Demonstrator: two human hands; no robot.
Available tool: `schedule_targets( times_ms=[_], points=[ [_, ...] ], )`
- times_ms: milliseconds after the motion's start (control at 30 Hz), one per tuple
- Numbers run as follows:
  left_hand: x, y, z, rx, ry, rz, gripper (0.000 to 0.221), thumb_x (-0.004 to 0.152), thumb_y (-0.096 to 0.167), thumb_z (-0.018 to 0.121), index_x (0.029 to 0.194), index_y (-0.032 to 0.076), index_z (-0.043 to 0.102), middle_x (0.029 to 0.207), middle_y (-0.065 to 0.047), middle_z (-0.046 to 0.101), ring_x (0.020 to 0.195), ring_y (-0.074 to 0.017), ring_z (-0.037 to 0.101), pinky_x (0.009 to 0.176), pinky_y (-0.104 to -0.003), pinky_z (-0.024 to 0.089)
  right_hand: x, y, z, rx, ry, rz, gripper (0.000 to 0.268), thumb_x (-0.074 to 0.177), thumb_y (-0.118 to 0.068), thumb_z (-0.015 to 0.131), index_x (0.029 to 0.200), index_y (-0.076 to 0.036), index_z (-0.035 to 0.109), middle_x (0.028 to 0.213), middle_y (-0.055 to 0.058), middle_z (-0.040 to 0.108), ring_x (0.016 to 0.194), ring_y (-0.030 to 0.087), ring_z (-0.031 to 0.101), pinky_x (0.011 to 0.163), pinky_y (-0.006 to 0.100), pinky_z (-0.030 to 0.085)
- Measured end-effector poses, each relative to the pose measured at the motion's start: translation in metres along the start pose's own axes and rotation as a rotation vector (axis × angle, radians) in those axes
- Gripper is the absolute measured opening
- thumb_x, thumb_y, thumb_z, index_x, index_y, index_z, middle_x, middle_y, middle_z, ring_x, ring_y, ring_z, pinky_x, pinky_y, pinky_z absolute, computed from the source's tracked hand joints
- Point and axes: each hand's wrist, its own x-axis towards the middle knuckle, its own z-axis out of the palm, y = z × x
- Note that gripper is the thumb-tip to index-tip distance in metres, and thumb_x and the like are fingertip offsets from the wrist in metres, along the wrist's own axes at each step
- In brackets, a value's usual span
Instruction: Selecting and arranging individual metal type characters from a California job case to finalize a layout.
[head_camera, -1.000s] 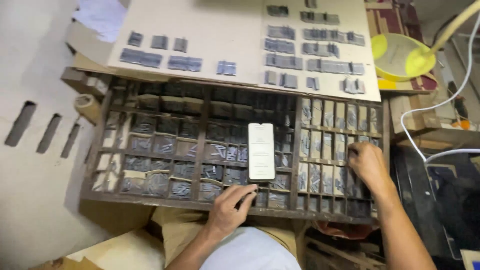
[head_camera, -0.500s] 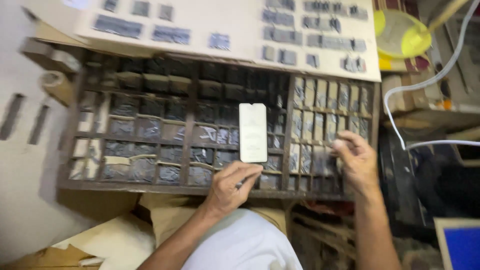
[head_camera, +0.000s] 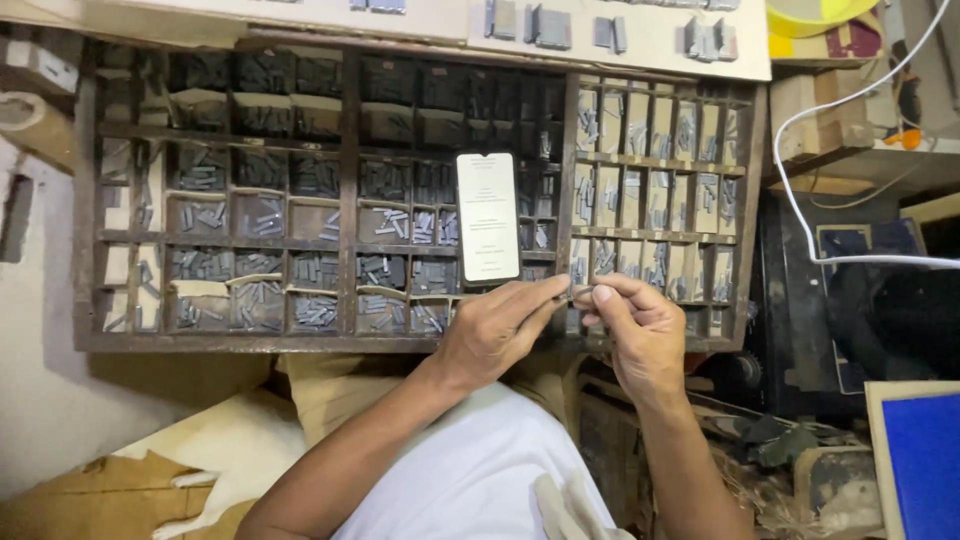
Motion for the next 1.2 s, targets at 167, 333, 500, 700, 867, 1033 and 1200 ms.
schedule_targets(
  times_ms=[167,333,500,700,867,1033,1200],
  points=[
    [-0.004,-0.008,-0.001,0.016,-0.03,0.043,0.03,0.094,-0.002,0.07,0.121,0.01,0.076,0.103,-0.008,0.081,0.09,-0.022,0.079,0.073,-0.032,0.066,-0.013,-0.035,0.025,-0.341,-0.023,-0.141,0.018,0.093,-0.001,0.073,0.11,0.002,0.076,0.088,0.018,0.079,0.08,0.013,0.073,0.07,0.028,0.062],
    [-0.007,-0.007,-0.007,0.084,-0.075,0.106,0.034,0.093,-0.006,0.069,0.123,0.008,0.075,0.103,-0.009,0.081,0.089,-0.022,0.079,0.07,-0.029,0.066,-0.024,-0.038,0.036,-0.499,-0.072,-0.29,0.018,0.092,0.003,0.07,0.107,0.0,0.079,0.09,0.017,0.08,0.089,0.018,0.077,0.071,0.034,0.062],
    [-0.009,-0.017,-0.009,0.058,-0.067,0.052,0.03,0.094,-0.001,0.069,0.123,0.008,0.074,0.103,-0.009,0.08,0.091,-0.0226,0.078,0.074,-0.031,0.066,-0.019,-0.026,0.028,-0.231,-0.164,-0.109,0.026,0.105,-0.006,0.052,0.122,0.003,0.068,0.107,0.019,0.078,0.097,0.021,0.076,0.083,0.033,0.063],
    [-0.014,-0.028,-0.021,-0.035,-0.049,-0.084,0.034,0.09,-0.007,0.069,0.112,0.016,0.081,0.096,-0.003,0.077,0.088,-0.0191,0.076,0.076,-0.03,0.063,-0.021,-0.014,0.013,0.104,-0.09,0.079,0.024,0.105,-0.012,0.053,0.126,-0.001,0.05,0.11,0.025,0.076,0.099,0.025,0.077,0.083,0.03,0.063],
    [-0.014,-0.02,-0.02,-0.059,-0.008,-0.113,0.028,0.091,-0.005,0.07,0.106,0.015,0.082,0.095,-0.002,0.078,0.088,-0.02,0.077,0.076,-0.031,0.063,-0.018,-0.01,0.011,0.111,-0.068,0.057,0.014,0.104,-0.009,0.055,0.115,0.0,0.053,0.108,0.026,0.077,0.099,0.027,0.077,0.084,0.032,0.064],
    [-0.016,-0.006,-0.017,-0.127,-0.066,-0.078,0.033,0.087,-0.009,0.071,0.109,0.013,0.081,0.098,-0.009,0.077,0.091,-0.0243,0.076,0.081,-0.035,0.064,-0.024,-0.017,0.023,0.024,0.02,0.035,0.014,0.099,-0.005,0.065,0.11,0.003,0.062,0.098,0.025,0.078,0.092,0.029,0.078,0.083,0.036,0.064],
    [-0.009,0.008,-0.018,-0.013,-0.146,-0.014,0.026,0.09,-0.003,0.071,0.108,0.013,0.081,0.099,-0.005,0.079,0.093,-0.0242,0.078,0.079,-0.034,0.064,-0.035,-0.022,0.034,-0.222,0.053,0.037,0.01,0.091,-0.007,0.077,0.101,-0.005,0.078,0.078,0.007,0.078,0.073,0.005,0.066,0.072,0.025,0.061]
  ],
)
